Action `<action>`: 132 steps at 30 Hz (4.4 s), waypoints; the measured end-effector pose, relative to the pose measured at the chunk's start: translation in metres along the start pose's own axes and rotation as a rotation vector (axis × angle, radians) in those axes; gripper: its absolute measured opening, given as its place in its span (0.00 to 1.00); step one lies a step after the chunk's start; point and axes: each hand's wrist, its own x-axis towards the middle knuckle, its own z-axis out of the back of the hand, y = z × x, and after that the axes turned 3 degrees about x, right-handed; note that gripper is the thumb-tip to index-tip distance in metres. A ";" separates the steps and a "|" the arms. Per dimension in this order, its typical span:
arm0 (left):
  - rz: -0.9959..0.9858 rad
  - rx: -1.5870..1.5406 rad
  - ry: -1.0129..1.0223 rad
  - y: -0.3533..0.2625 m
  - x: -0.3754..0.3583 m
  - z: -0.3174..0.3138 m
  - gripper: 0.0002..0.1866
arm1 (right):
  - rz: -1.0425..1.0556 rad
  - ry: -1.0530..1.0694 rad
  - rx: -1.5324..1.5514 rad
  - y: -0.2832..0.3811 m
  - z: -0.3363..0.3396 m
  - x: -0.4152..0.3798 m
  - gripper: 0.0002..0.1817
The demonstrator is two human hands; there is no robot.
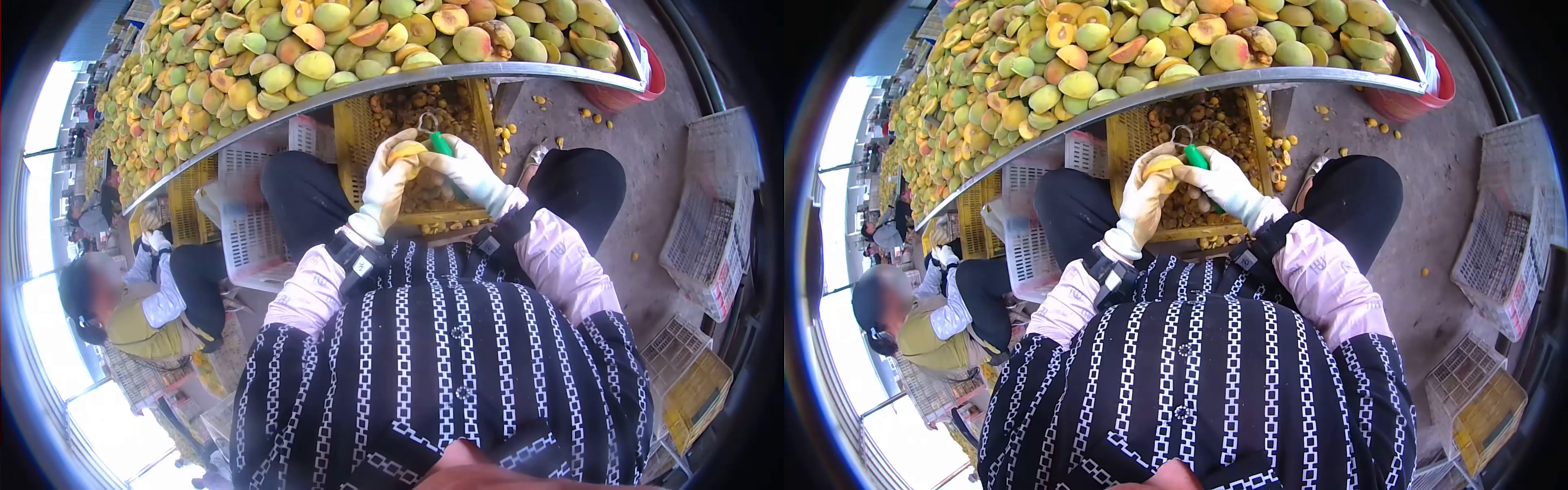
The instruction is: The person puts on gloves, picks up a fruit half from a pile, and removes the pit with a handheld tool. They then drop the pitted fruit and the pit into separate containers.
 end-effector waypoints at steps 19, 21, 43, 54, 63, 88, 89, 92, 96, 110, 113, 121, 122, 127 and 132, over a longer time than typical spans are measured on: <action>0.420 0.443 0.211 -0.017 -0.001 0.021 0.15 | 0.299 -0.269 -1.042 -0.001 0.009 -0.001 0.19; 0.494 0.388 0.345 -0.033 -0.013 0.011 0.14 | 0.255 -0.435 -1.112 -0.002 0.025 0.014 0.19; -0.815 1.896 -0.037 -0.138 0.110 0.101 0.31 | 0.175 -0.081 -1.290 -0.018 0.012 0.027 0.23; -0.657 1.726 -0.108 -0.153 0.113 0.089 0.30 | 0.032 -0.008 -1.295 0.000 0.011 0.015 0.24; -0.499 0.192 -0.307 -0.129 0.144 0.086 0.21 | 0.018 -0.052 -1.298 -0.006 0.016 0.014 0.24; -0.130 -0.561 0.074 -0.108 0.137 0.118 0.18 | 0.916 -0.005 0.921 0.090 0.087 -0.060 0.18; -0.120 -0.531 0.057 -0.109 0.137 0.117 0.18 | 1.053 0.062 0.933 0.088 0.105 -0.056 0.20; -0.191 -0.227 -0.012 -0.100 0.151 0.129 0.16 | 1.013 -0.105 0.973 0.082 0.117 -0.056 0.19; -0.284 -0.208 -0.313 -0.101 0.134 0.077 0.13 | 0.859 -0.336 0.950 0.080 0.119 -0.054 0.20; -0.265 -0.998 -0.076 -0.093 0.087 0.061 0.24 | 0.311 -0.183 0.163 0.074 0.055 -0.039 0.24; -0.254 -1.046 0.049 -0.084 0.081 0.058 0.29 | 0.231 -0.102 0.041 0.077 0.035 -0.031 0.25; -0.053 -0.839 0.471 -0.070 0.068 0.021 0.29 | 0.546 -0.089 -0.403 0.056 -0.004 -0.004 0.26; -0.030 -0.837 0.349 -0.073 0.063 0.009 0.28 | 0.637 -0.159 -0.515 0.057 -0.008 -0.004 0.26; 0.035 -0.929 0.273 -0.064 0.059 -0.004 0.28 | 0.686 -0.328 -0.637 0.056 -0.013 -0.003 0.22; -0.081 -0.665 0.189 -0.055 0.060 -0.033 0.27 | 0.199 -0.086 0.190 0.070 -0.014 -0.002 0.26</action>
